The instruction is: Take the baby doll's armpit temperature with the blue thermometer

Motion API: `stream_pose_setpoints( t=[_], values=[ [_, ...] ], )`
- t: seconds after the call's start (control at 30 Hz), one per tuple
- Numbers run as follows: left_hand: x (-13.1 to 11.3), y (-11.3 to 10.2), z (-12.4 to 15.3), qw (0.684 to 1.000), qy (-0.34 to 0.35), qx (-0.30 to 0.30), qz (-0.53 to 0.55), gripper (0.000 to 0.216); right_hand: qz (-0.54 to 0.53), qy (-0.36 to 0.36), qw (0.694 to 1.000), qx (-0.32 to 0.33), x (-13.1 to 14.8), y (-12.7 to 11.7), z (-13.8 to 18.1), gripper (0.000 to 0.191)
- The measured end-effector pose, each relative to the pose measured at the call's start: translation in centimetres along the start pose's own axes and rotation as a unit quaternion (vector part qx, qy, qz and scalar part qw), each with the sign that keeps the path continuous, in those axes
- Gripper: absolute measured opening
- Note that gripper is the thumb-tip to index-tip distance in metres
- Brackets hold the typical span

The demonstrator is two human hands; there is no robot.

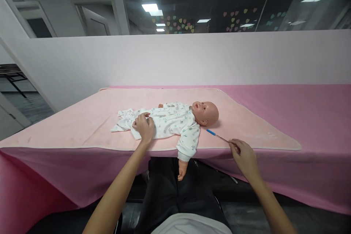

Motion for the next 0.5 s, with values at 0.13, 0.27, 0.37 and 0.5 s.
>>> stream_pose_setpoints(
  t=[0.13, 0.27, 0.37, 0.5],
  values=[
    [0.0, 0.0, 0.0, 1.000, 0.000, 0.007, -0.012, 0.016, -0.044, 0.079, 0.995, 0.031, 0.3, -1.8, -1.1, 0.034],
    [0.0, 0.2, 0.1, 1.000, 0.001, 0.020, -0.018, 0.016, -0.118, 0.132, 0.984, -0.020, 3.1, -4.8, -3.5, 0.032],
    [0.0, 0.2, 0.1, 1.000, 0.004, 0.019, -0.017, 0.016, -0.117, 0.112, 0.987, -0.013, 5.4, -5.3, -5.2, 0.031],
    [0.0, 0.2, 0.1, 0.999, 0.002, 0.027, -0.022, 0.017, -0.140, 0.094, 0.985, 0.025, 7.2, -4.2, -6.1, 0.036]
  ],
)
Point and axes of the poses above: each hand's wrist, its own z-axis away from the middle knuckle, its own y-axis out of the palm, x = y × z, the point moved 5 cm from there along -z, towards the middle knuckle, and after that the axes turned 6 degrees about y, right-handed, at the moved point
